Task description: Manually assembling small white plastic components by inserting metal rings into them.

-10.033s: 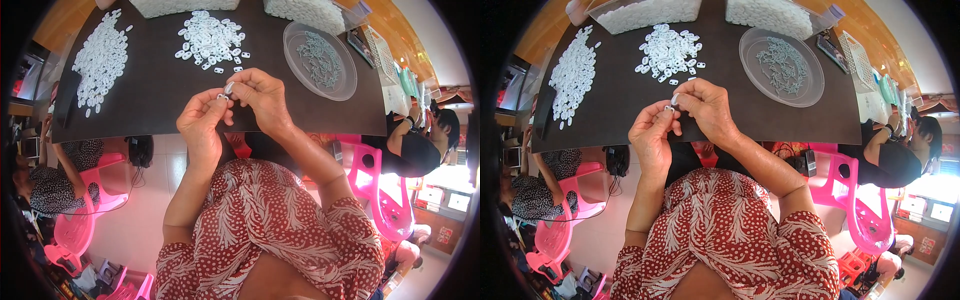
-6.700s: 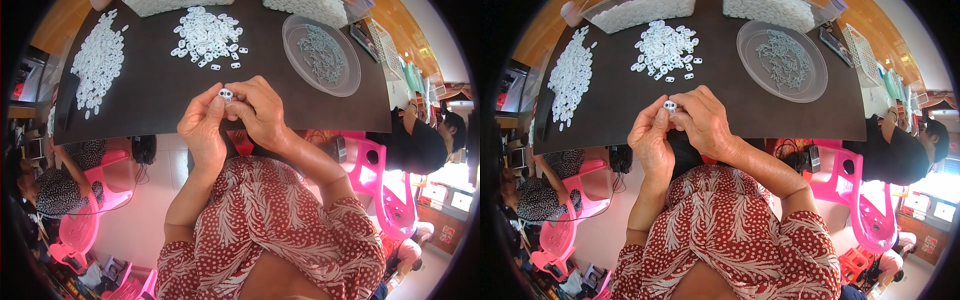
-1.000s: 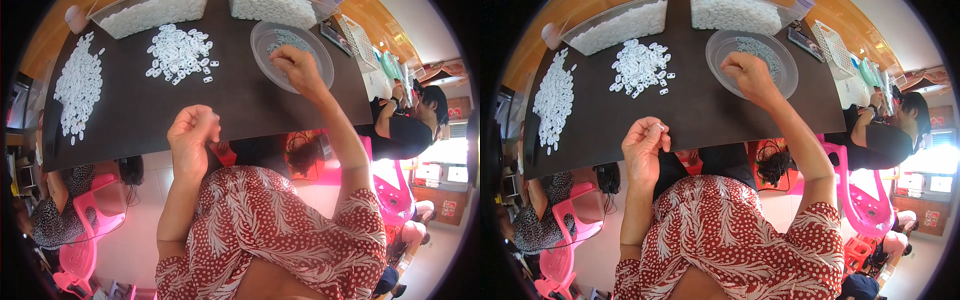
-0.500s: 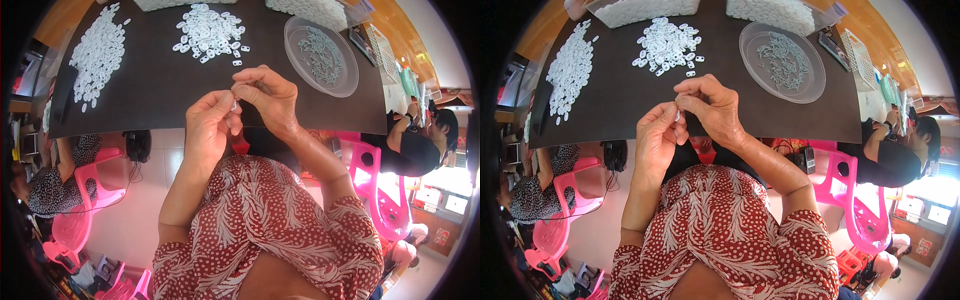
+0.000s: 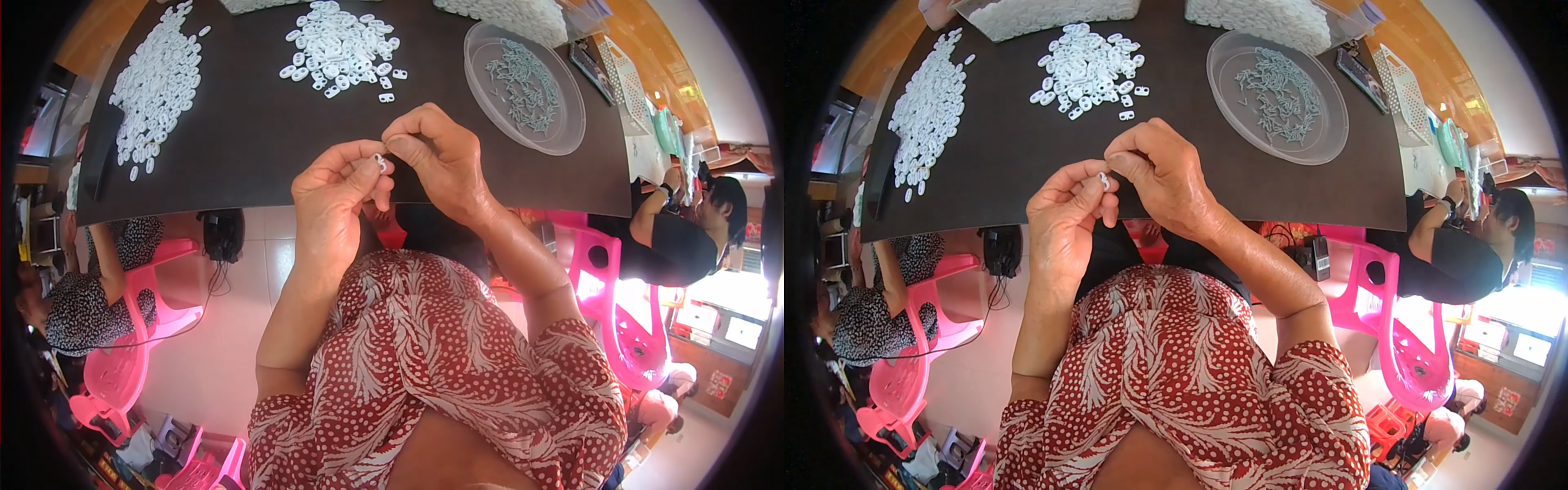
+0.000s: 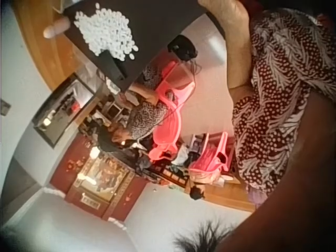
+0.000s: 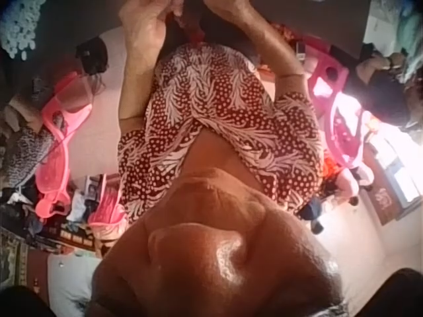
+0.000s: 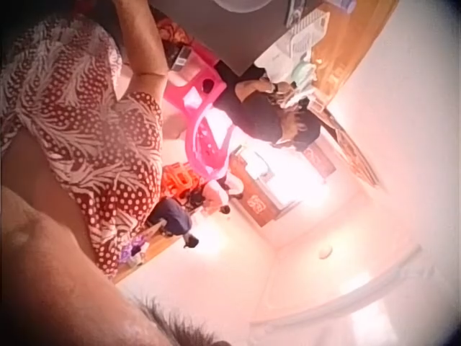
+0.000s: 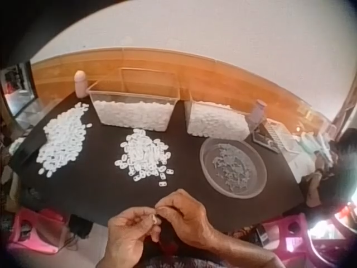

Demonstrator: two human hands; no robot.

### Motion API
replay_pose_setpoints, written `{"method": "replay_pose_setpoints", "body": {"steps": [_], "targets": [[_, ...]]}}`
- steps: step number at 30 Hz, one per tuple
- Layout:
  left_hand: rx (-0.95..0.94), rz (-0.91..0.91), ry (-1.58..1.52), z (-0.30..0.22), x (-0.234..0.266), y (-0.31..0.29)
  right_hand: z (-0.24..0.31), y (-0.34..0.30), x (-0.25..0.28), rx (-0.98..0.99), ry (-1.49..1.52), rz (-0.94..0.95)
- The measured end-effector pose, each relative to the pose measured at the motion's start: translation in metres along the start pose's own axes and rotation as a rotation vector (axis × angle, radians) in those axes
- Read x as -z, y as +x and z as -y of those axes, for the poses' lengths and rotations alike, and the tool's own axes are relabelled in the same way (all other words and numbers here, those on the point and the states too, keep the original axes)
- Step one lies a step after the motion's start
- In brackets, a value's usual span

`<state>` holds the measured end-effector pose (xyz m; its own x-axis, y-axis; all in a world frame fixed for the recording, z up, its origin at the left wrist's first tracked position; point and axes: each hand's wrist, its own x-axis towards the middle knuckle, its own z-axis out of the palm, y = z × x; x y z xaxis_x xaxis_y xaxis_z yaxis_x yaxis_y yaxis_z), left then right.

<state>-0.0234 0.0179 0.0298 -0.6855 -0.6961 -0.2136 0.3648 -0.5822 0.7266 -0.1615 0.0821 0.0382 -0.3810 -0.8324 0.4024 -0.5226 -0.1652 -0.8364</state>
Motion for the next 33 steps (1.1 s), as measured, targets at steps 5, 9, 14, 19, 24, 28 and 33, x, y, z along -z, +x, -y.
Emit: {"method": "replay_pose_setpoints", "body": {"steps": [5,9,14,19,24,28,33], "targets": [[-0.165,-0.023,0.096,0.002,0.002,-0.002,0.004,-0.008,-0.001,-0.157,0.129,0.044],[-0.198,-0.038,0.123,0.004,0.000,-0.004,0.004,-0.010,-0.004,-0.128,0.072,0.039],[-0.308,-0.081,0.231,0.003,-0.001,-0.008,0.007,-0.009,-0.005,-0.059,-0.017,0.067],[-0.338,-0.099,0.267,0.004,-0.002,-0.010,0.004,-0.012,-0.012,-0.073,0.084,-0.004],[-0.341,-0.124,0.307,0.004,-0.002,-0.011,0.002,-0.014,-0.015,-0.162,0.184,-0.005],[-0.360,-0.129,0.341,0.005,-0.001,-0.012,0.003,-0.014,-0.016,-0.162,0.205,-0.004],[-0.366,-0.134,0.351,0.005,-0.001,-0.012,0.004,-0.014,-0.016,-0.151,0.161,0.003]]}}
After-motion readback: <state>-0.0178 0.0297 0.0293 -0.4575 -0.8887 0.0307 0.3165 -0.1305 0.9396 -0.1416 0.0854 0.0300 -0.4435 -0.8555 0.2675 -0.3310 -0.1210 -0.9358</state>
